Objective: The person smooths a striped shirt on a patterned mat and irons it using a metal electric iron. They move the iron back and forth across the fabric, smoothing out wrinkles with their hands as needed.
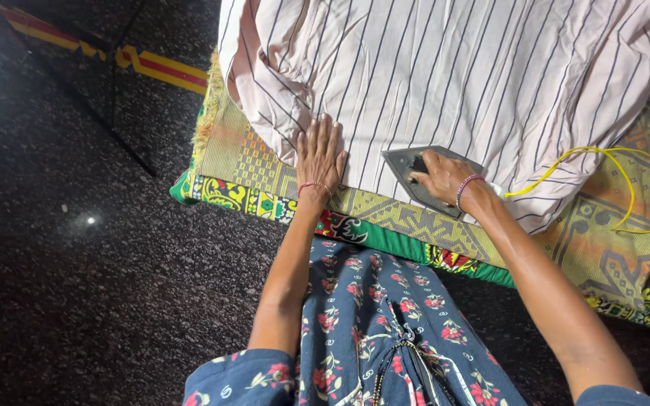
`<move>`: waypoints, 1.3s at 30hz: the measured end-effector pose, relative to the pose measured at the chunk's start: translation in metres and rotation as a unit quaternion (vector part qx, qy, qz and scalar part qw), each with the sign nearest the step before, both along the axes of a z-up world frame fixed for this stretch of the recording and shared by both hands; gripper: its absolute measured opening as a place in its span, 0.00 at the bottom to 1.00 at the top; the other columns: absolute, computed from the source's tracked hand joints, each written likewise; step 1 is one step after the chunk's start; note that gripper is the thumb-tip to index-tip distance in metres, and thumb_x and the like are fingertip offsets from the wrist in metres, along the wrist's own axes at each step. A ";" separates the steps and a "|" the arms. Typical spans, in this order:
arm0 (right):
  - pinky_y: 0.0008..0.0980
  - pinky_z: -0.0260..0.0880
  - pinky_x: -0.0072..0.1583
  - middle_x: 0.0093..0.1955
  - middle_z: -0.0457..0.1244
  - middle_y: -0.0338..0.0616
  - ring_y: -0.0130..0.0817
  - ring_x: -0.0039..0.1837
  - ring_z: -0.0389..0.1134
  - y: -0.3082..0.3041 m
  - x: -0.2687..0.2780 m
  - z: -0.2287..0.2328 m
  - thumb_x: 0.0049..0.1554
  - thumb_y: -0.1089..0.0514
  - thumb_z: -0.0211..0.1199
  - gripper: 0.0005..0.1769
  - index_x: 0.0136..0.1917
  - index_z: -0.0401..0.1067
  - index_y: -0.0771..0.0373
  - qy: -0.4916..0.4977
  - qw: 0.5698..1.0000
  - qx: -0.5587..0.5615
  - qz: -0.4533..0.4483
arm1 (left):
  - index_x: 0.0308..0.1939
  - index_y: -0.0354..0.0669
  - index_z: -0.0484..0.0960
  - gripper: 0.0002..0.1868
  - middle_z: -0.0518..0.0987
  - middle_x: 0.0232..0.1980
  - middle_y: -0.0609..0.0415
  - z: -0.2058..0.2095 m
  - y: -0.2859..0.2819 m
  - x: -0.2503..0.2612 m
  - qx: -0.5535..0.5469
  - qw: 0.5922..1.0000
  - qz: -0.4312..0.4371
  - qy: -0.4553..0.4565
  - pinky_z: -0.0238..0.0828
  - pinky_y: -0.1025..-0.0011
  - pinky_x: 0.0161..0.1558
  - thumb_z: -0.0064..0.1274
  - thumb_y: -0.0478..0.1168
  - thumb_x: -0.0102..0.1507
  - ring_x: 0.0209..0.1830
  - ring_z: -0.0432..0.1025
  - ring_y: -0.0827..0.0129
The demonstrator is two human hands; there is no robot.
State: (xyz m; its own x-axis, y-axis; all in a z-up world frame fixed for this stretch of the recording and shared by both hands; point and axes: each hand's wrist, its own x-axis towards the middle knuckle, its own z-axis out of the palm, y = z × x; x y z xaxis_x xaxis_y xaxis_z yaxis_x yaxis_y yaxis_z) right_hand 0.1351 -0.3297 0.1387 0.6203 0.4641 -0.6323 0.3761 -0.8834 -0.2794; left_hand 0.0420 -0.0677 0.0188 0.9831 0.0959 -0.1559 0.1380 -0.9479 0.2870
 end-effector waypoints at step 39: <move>0.58 0.71 0.47 0.45 0.68 0.65 0.65 0.47 0.71 0.010 -0.010 -0.030 0.61 0.39 0.59 0.28 0.57 0.63 0.68 -0.084 0.992 0.099 0.001 | 0.80 0.52 0.58 0.36 0.51 0.84 0.57 0.000 0.056 -0.022 0.012 0.995 -0.093 -0.016 0.26 0.41 0.79 0.38 0.53 0.68 0.84 0.45 0.67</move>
State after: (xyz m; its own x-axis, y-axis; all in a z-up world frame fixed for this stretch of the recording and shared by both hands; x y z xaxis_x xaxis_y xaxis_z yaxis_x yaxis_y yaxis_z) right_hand 0.1253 -0.3194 0.1086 0.7082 0.5696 -0.4170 0.4332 -0.8171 -0.3804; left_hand 0.0202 -0.0120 0.0189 0.9886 -0.0854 -0.1239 -0.0499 -0.9628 0.2656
